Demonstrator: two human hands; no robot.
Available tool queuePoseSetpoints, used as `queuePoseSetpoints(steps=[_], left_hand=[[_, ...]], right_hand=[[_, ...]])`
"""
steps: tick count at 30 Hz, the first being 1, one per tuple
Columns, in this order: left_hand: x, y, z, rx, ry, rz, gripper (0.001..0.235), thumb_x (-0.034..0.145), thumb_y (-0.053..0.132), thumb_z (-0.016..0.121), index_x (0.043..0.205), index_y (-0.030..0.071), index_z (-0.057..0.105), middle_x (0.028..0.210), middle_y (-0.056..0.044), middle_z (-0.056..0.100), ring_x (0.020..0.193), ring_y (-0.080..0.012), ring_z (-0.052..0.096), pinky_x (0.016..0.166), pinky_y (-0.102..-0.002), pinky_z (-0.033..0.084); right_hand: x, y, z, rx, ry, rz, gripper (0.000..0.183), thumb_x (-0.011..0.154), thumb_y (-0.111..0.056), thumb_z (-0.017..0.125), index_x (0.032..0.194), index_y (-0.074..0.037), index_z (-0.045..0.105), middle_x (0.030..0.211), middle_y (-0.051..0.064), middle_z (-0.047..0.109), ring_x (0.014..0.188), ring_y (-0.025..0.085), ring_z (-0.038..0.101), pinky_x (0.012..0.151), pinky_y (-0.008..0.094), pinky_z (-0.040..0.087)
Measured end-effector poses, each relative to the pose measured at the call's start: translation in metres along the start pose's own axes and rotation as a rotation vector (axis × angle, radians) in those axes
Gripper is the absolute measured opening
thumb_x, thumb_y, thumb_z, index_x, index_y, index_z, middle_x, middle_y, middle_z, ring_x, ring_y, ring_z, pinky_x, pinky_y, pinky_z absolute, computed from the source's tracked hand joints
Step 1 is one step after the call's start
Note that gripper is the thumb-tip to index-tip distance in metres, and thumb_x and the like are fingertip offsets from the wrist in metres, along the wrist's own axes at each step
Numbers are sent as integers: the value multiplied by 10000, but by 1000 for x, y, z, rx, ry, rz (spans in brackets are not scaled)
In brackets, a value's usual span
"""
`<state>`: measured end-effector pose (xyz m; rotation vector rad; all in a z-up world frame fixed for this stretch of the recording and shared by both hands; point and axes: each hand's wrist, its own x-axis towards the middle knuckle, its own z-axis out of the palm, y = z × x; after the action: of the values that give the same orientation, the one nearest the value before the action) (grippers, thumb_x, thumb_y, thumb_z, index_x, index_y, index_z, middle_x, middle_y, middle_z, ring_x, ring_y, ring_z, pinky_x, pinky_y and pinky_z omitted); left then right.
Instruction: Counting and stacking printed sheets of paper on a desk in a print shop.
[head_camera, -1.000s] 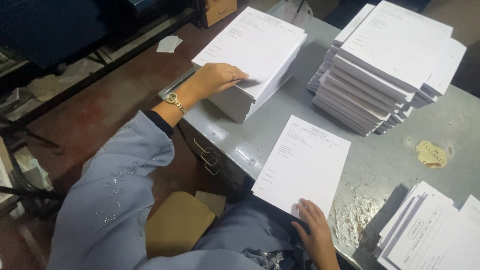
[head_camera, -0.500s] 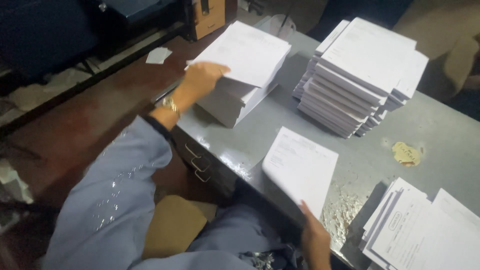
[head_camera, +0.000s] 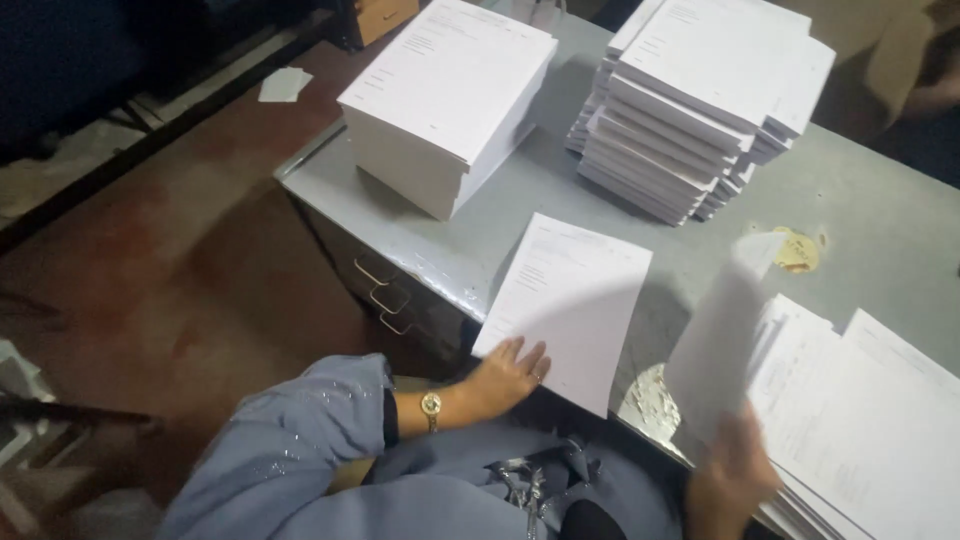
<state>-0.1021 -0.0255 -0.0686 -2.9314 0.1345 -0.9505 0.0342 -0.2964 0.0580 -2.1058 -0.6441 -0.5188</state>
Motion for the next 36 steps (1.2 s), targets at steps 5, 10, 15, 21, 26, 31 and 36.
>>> queuePoseSetpoints(steps=[5, 10, 15, 21, 26, 31, 36], left_hand=[[1, 11, -5, 13, -97, -14, 454, 812, 61, 703, 1262, 111, 684, 1381, -140, 632, 1131, -408, 647, 945, -475, 545], [10, -2, -48, -44, -126, -66, 219, 735, 14, 763, 902, 138, 694, 854, -23, 659, 769, -238, 620, 647, -338, 499], [1, -26, -76, -273, -106, -174, 266, 894, -41, 641, 1133, 11, 744, 1039, -154, 758, 853, -294, 686, 923, -434, 562], [-6, -55, -77, -283, 8, -209, 155, 863, 190, 734, 1005, 128, 741, 1005, -6, 729, 1017, -222, 695, 877, -316, 570], [36, -119, -133, -265, -129, -93, 172, 833, 282, 696, 943, 173, 771, 888, 0, 748, 766, -187, 698, 618, -318, 504], [104, -243, -154, 137, 167, -94, 163, 802, 61, 813, 958, 84, 773, 999, -88, 765, 931, -216, 730, 784, -284, 623], [157, -305, -173, -164, -391, -518, 236, 733, 198, 901, 910, 87, 791, 1033, -57, 778, 961, -231, 721, 828, -341, 540]], right_hand=[[-18, -19, 55, -233, -198, -392, 461, 1032, 32, 515, 1455, -132, 597, 1130, 66, 676, 860, 191, 528, 730, 352, 444], [-50, -1, 112, -234, -461, -570, 690, 864, 28, 513, 1455, -327, 521, 1423, -45, 626, 1291, 238, 620, 866, 368, 584], [-42, -25, 90, -59, -455, -551, 829, 718, 244, 437, 1368, -233, 626, 1385, -18, 653, 1319, 275, 600, 1075, 402, 502], [-49, -22, 97, -133, -361, -693, 603, 819, -432, 778, 1366, -251, 603, 1395, -15, 630, 1331, 274, 584, 1071, 399, 504], [-49, -12, 105, -89, -373, -640, 397, 909, -244, 703, 1302, -259, 652, 1352, 2, 670, 1305, 296, 614, 1043, 425, 526], [-47, -12, 102, -63, -364, -636, 370, 897, -227, 729, 1264, -256, 690, 1315, -9, 691, 1292, 277, 627, 1022, 410, 545], [-54, -12, 105, -53, -353, -588, 356, 897, -263, 719, 1252, -278, 695, 1311, -40, 690, 1295, 271, 625, 1032, 408, 542]])
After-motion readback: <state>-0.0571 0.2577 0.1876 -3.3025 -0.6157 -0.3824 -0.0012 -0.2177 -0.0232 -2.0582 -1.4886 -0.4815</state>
